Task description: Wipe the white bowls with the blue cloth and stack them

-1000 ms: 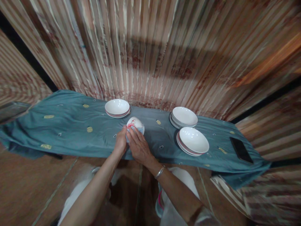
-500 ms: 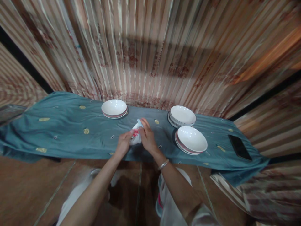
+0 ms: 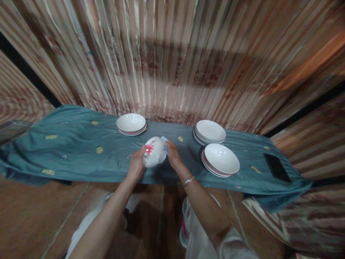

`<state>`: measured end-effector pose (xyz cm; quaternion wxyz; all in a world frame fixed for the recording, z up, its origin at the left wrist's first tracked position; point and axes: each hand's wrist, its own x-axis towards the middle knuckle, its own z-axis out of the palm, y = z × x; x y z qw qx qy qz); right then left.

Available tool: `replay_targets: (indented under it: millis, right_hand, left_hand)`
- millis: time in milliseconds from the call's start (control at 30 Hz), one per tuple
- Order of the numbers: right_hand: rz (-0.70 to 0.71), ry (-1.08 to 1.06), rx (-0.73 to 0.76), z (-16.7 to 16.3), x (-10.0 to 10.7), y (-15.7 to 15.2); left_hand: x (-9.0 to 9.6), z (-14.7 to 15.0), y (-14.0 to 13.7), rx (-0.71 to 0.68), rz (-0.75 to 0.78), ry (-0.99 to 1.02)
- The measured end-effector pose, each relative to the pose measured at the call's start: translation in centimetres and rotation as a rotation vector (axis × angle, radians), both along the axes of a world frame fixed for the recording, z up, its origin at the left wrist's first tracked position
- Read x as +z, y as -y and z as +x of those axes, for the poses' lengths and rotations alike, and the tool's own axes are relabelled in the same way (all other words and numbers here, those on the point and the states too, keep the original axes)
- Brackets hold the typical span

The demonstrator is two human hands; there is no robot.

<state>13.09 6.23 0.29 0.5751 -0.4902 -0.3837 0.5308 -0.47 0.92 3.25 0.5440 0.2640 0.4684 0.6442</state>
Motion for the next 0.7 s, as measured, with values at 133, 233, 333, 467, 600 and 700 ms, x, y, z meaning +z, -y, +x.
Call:
replay_targets:
  millis: [133,233,333,467,600,700]
  right_hand:
    - [-0.1,-0.147,-0.061,-0.4,-0.3,0.1]
    - [-0.165,-0.274,-0.071,-1.0,-0.4,0.7]
    - [-0.296,-0.42,-0.072,-2.0,-0.4,1.8]
    - [-0.471,-0.608,-0.028,-3.1,0.3,3.6]
    - [-0.564,-0.712,0.057,-3.8,0.9,5.0]
    - [-0.516,-0.635,0.221,-4.2,0.2,5.9]
  left_hand:
    - [0.9,0.0,0.0,0.047,-0.041,0.134]
    - [1.6,0.0,-0.2,0.082,-0.05,0.228]
    - [2.0,0.0,-0.6,0.124,-0.05,0.268]
    - [1.9,0.0,-0.7,0.143,-0.039,0.221]
    - [1.5,0.0,-0.5,0.14,-0.006,0.067]
    - [1.0,0.0,-0.4,0.088,-0.008,-0.049]
